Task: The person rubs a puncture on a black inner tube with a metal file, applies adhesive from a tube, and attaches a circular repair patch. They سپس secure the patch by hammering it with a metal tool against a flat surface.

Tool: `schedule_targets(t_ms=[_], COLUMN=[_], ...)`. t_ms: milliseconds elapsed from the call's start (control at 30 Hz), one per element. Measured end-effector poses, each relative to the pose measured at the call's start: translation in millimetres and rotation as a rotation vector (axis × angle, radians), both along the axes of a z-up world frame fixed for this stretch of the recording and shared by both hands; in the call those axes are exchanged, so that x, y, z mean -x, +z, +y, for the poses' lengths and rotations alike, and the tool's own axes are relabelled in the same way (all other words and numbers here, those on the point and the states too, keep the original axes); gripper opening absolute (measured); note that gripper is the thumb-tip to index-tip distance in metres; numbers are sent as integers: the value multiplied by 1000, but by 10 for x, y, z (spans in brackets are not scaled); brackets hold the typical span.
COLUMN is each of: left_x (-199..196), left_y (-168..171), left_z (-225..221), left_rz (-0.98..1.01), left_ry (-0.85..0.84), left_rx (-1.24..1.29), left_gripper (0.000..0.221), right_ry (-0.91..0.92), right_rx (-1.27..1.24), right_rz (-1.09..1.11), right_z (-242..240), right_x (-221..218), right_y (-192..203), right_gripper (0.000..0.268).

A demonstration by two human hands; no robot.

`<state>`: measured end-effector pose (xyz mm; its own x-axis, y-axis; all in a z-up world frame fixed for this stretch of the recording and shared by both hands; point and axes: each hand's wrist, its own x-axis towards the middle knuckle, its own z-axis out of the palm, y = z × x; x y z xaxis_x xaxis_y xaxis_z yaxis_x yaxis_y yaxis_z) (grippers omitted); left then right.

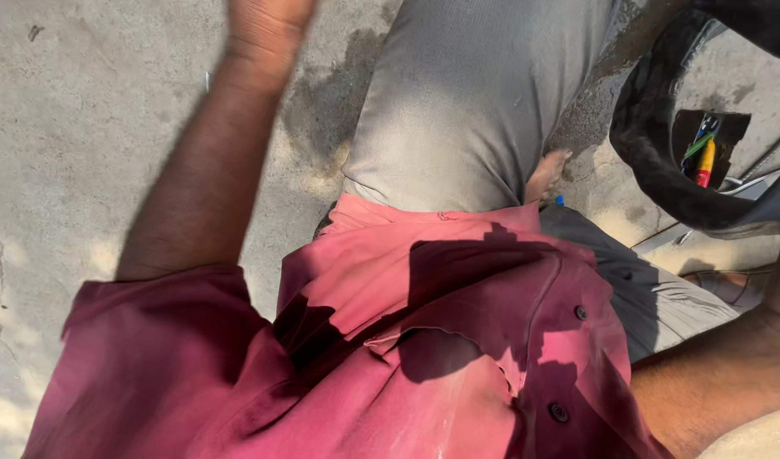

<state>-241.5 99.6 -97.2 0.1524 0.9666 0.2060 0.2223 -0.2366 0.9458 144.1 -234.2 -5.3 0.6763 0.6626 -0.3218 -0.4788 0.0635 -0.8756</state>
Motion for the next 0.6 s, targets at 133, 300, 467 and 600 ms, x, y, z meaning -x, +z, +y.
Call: schedule_targets(t_ms=[133,300,467,600], left_x=[1837,2358,2337,2265], left_y=[-937,-2294,-2857,-2815], left_z=[540,35,-229,-116], left_rz=[651,1345,1258,1110], left_ry=[363,73,272,541], left_rx=[142,771,664,399], left_gripper=[38,42,29,23], right_ry=[22,0,39,38], right_rx=[-1,-35,-88,-187], right_rz=[13,-11,-4,-63], right_z=[54,176,430,627], right_x=[-6,88,297,389], right_y=[-72,25,127,265], right_gripper=[35,31,28,27])
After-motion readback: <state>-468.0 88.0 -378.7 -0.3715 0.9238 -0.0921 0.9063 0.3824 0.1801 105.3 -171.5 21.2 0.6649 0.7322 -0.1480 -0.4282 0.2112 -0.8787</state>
